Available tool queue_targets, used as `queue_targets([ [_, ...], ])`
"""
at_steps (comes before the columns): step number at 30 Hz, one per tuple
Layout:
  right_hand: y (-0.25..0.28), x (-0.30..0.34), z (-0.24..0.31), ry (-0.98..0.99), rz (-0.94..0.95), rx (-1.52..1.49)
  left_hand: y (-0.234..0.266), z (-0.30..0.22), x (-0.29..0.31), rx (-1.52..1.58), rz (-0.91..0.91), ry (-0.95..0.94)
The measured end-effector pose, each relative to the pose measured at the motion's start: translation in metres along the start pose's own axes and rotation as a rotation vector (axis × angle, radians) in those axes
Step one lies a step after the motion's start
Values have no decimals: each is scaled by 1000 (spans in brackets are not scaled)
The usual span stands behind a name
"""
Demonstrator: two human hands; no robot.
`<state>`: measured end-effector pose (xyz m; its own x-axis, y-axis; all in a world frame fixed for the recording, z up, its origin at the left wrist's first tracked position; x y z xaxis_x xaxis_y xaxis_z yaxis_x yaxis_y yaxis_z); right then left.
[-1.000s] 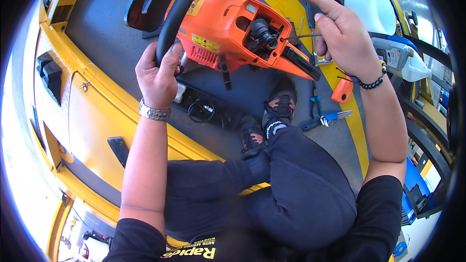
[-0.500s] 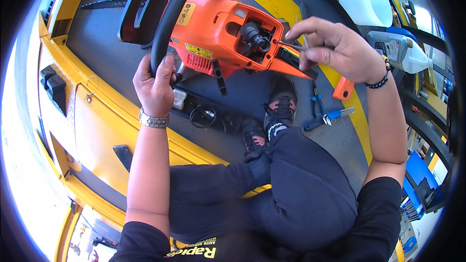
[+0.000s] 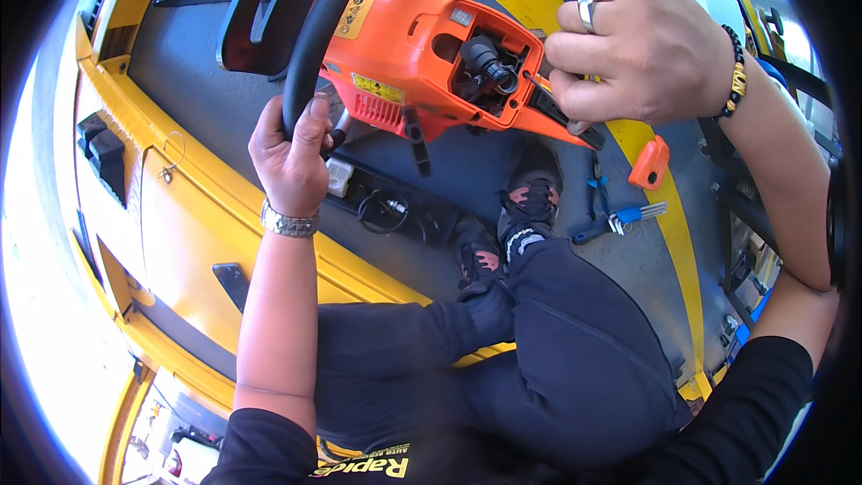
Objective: The person is sitting on the floor and repairing a chainsaw. They use a hex key to adjust internal components and a socket wrench to tighten a bolt on the chainsaw body.
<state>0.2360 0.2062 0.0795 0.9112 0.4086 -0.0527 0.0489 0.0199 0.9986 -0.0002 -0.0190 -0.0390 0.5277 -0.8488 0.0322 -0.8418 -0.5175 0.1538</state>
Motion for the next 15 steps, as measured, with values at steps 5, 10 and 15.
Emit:
queue_targets([
  [5, 5, -1, -1, 16, 39, 49, -1, 0, 0, 4, -3, 8],
  [10, -2, 0, 2, -57, 62, -16, 1, 1, 1, -21, -9, -1],
  [15, 22, -5, -21, -68, 424, 13, 1, 0, -1, -9, -13, 10],
])
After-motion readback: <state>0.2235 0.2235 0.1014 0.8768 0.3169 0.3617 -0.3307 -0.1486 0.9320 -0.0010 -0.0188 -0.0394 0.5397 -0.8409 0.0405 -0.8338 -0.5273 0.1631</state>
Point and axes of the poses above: each hand's wrist, its own x-axis away from the middle knuckle, its own y-axis out of the back of the hand, z = x × y, the point moved 2 cm from there along -x, towards the middle knuckle, and after that the axes turned 4 degrees about -y, right-handed, at the moved point
